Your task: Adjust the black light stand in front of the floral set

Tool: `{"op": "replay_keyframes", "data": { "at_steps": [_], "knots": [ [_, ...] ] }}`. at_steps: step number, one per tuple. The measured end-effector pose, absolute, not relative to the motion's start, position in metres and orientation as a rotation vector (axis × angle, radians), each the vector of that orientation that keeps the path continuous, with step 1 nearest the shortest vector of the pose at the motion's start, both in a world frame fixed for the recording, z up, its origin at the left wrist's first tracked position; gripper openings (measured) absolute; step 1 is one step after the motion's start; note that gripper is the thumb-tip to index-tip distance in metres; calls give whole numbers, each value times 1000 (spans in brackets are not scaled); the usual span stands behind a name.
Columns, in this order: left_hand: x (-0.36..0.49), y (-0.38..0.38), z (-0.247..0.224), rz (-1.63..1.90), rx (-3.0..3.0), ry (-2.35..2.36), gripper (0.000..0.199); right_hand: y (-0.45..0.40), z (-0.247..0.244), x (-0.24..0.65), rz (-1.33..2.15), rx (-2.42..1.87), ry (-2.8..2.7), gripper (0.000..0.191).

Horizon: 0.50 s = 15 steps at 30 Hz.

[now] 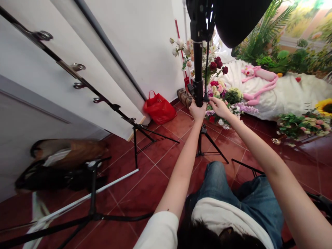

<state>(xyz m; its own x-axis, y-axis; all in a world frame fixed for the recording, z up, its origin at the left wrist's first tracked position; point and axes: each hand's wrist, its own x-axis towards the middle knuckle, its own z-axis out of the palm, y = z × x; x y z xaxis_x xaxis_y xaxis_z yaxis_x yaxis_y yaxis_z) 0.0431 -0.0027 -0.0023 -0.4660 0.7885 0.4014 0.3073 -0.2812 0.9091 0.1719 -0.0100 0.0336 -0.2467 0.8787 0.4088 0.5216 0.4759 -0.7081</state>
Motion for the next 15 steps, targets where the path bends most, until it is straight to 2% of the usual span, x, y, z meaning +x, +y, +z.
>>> {"op": "replay_keyframes", "data": {
  "at_steps": [9, 12, 15],
  "knots": [
    [43, -8, 2, 1794, 1348, 1631, 28, 8, 14, 161, 374, -1322, -2008, 34],
    [43, -7, 1, 1795, 1339, 1642, 27, 16, 11, 159, 480, -1364, -1890, 44],
    [43, -8, 2, 1792, 1329, 1648, 24, 20, 3, 156, 758, -1425, -1712, 53]
  ]
}}
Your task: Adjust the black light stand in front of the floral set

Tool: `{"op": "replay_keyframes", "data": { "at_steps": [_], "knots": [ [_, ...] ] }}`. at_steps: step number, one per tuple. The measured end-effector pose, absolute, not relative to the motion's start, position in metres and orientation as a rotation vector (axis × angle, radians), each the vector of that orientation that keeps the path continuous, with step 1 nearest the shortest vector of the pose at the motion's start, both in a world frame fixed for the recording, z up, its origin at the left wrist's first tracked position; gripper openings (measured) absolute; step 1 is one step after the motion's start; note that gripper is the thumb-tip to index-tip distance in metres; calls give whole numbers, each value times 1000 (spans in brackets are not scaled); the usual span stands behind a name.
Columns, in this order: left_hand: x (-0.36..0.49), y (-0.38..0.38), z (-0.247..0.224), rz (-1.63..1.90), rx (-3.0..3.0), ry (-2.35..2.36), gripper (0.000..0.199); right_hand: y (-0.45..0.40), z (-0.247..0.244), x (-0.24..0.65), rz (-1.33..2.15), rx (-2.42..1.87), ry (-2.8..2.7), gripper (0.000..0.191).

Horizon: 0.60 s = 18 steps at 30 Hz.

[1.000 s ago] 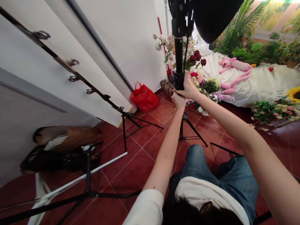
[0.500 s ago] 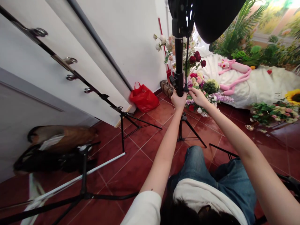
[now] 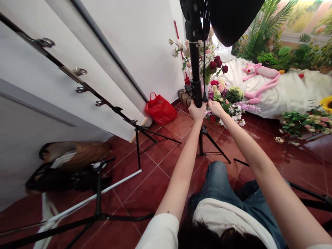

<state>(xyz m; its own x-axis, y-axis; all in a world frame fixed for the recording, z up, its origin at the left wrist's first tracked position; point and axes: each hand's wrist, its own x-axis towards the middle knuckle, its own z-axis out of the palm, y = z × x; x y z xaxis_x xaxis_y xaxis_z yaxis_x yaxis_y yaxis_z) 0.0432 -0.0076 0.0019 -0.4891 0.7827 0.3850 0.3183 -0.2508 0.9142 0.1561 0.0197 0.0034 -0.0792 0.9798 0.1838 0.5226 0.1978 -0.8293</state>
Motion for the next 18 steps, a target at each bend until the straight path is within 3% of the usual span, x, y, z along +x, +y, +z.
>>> {"op": "replay_keyframes", "data": {
  "at_steps": [5, 11, 18],
  "knots": [
    [44, -8, 3, 1807, 1315, 1655, 21, 9, -10, 148, 1339, -1200, -1205, 46],
    [45, -9, 4, 1791, 1311, 1669, 22, 5, -1, 135, 1336, -1116, -1109, 19],
    [45, -11, 7, 1760, 1294, 1697, 21, 8, 27, 124, 1336, -1428, -951, 36]
  ]
}}
